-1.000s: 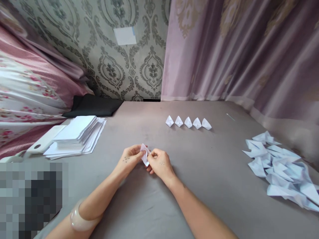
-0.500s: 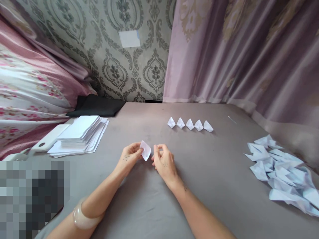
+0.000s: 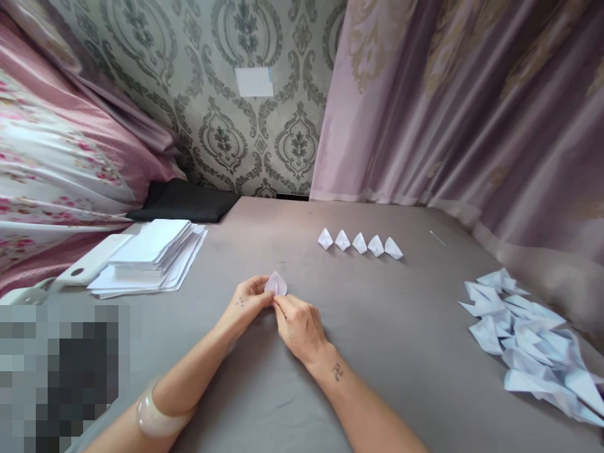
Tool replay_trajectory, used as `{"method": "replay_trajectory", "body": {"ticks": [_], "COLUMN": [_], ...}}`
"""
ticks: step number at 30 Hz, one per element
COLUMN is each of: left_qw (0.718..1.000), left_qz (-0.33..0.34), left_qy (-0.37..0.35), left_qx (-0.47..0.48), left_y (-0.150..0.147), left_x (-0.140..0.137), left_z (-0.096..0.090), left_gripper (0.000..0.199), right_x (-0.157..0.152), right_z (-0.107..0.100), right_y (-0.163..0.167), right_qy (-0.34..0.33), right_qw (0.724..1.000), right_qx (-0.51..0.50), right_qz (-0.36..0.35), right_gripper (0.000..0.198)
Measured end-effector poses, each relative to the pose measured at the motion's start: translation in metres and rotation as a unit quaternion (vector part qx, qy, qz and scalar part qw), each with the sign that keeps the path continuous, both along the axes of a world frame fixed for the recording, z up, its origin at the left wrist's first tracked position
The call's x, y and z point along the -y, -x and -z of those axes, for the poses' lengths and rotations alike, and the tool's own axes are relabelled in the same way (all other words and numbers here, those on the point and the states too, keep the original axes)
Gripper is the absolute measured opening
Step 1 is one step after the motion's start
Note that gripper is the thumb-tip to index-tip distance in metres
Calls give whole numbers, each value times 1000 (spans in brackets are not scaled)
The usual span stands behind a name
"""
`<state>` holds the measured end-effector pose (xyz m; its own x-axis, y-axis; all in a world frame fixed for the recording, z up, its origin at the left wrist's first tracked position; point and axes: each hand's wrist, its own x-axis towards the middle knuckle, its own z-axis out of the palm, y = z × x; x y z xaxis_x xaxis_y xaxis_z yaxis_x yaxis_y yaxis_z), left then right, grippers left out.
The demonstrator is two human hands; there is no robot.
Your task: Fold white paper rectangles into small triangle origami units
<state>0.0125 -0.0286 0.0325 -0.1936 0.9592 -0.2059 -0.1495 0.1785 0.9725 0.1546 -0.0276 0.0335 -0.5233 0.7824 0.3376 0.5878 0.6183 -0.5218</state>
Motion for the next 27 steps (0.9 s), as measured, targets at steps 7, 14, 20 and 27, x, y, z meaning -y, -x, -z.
{"method": "replay_trajectory", "body": {"ticks": [7,14,20,27], "left_qw": [999,997,994,994], "left_qz": [-28,-76,-108,-106], "left_qy": [-14,-25,5,-4], "left_qx": [-39,-14,1,-7], "left_y": [6,10,9,11], "left_x": [-2,-12,-17,-19], "left_z": [13,17,11,17], "left_gripper": [34,33,33,27], "right_x": [0,-22,-89,-140], "right_z": [-6,-6,-2,4], "right_y": [5,10,2,5], "right_qy": [5,8,11,28], "right_qw": [999,997,992,976], "right_qx": [42,57,69,100], "right_qz": [-19,-45,108,190], "right_gripper": [25,26,26,29]}}
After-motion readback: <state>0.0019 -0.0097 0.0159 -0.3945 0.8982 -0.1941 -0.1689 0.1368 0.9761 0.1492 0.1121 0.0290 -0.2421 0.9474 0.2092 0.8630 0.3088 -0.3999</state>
